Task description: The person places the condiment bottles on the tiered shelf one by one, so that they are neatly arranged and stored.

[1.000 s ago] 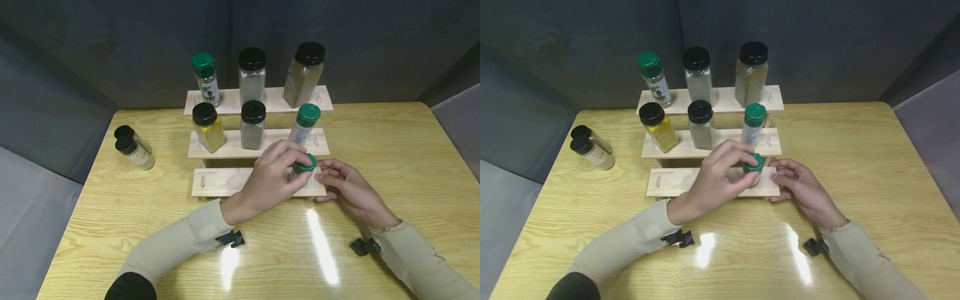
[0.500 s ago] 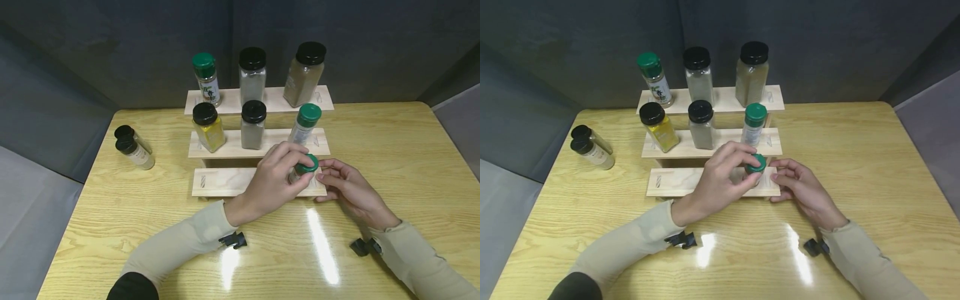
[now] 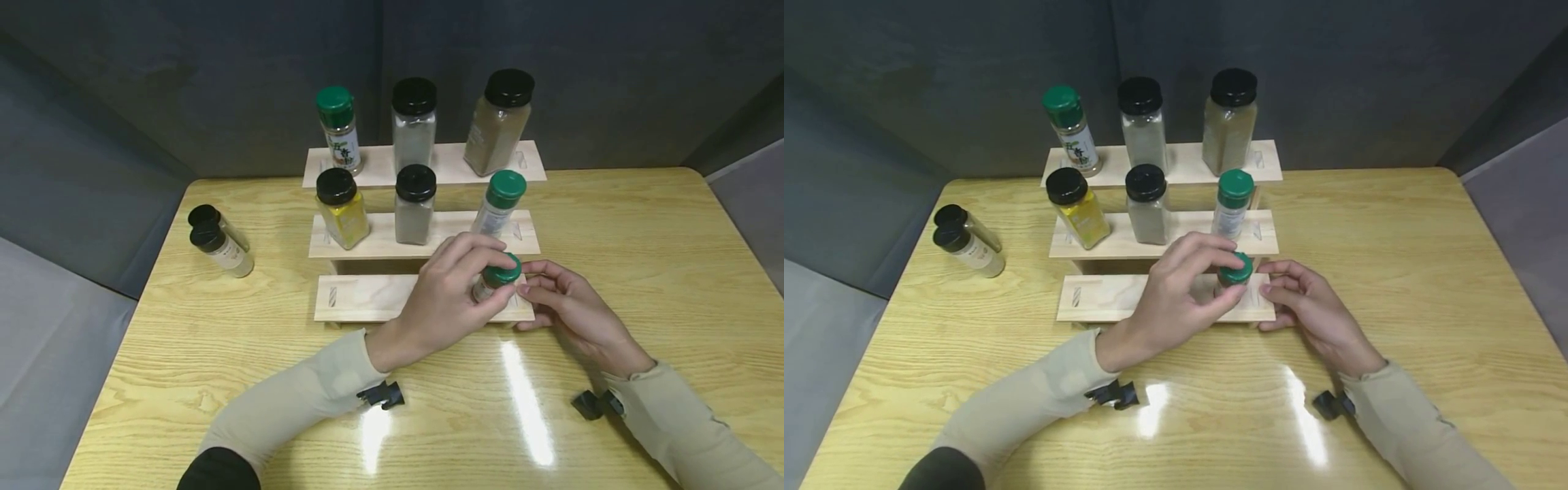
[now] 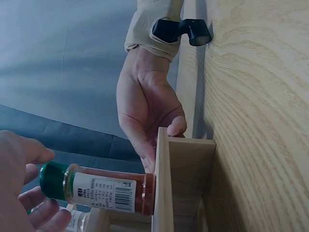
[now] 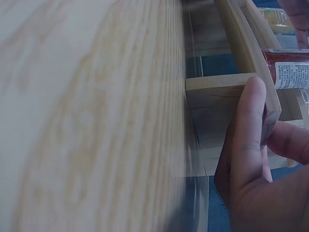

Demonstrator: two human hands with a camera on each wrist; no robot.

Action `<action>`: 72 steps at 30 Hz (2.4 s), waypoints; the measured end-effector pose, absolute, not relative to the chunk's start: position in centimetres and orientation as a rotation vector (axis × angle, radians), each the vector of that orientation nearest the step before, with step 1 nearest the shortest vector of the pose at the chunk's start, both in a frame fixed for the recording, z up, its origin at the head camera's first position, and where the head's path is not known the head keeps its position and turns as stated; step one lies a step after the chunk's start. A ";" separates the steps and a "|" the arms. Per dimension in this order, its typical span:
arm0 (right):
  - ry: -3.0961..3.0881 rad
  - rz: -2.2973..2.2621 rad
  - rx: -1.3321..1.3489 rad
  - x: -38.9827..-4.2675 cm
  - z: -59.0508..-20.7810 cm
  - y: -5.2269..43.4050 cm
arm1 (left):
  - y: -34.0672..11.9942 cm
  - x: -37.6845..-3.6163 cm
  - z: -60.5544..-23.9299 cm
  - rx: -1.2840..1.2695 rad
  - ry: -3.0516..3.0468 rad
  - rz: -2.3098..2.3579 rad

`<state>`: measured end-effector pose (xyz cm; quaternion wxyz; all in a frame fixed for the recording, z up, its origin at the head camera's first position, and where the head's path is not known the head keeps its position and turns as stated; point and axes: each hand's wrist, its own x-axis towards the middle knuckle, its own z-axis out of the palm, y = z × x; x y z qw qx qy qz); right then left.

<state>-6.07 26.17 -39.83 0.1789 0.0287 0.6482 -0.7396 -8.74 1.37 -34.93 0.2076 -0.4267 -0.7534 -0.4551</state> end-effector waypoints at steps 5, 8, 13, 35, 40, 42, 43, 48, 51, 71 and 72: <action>1.827 -2.096 0.095 -6.1 -39.9 26.1 | 0.6 -8.5 -34.6 -1.167 -2.073 -1.261; 1.821 -2.103 0.108 -6.1 -39.9 26.0 | -0.1 -8.4 -34.7 -1.153 -2.053 -1.283; 1.816 -2.103 0.131 -6.2 -39.9 25.9 | -1.5 -8.2 -34.9 -1.124 -2.013 -1.331; 1.791 -2.133 0.090 -6.4 -40.3 26.3 | -11.1 -7.6 -34.4 -0.804 -1.818 -1.394; 1.788 -2.134 0.097 -6.3 -40.3 26.6 | -14.4 -7.8 -34.6 -0.662 -1.867 -1.347; 1.792 -2.127 0.094 -6.3 -40.3 26.6 | -15.8 -7.9 -34.6 -0.596 -1.886 -1.321; 1.792 -2.126 0.089 -6.3 -40.4 26.6 | -16.5 -8.0 -34.7 -0.563 -1.893 -1.307; 1.803 -2.120 0.082 -6.2 -40.4 26.7 | -19.6 -8.7 -34.7 -0.422 -1.901 -1.254; 1.809 -2.117 0.086 -6.2 -40.4 26.7 | -21.3 -9.3 -34.8 -0.349 -1.904 -1.222; 1.824 -2.105 0.059 -6.3 -40.4 26.6 | -26.2 -11.3 -37.5 0.037 -2.184 -1.087; 1.822 -2.106 0.062 -6.3 -40.4 26.6 | -26.2 -11.4 -37.5 0.053 -2.191 -1.090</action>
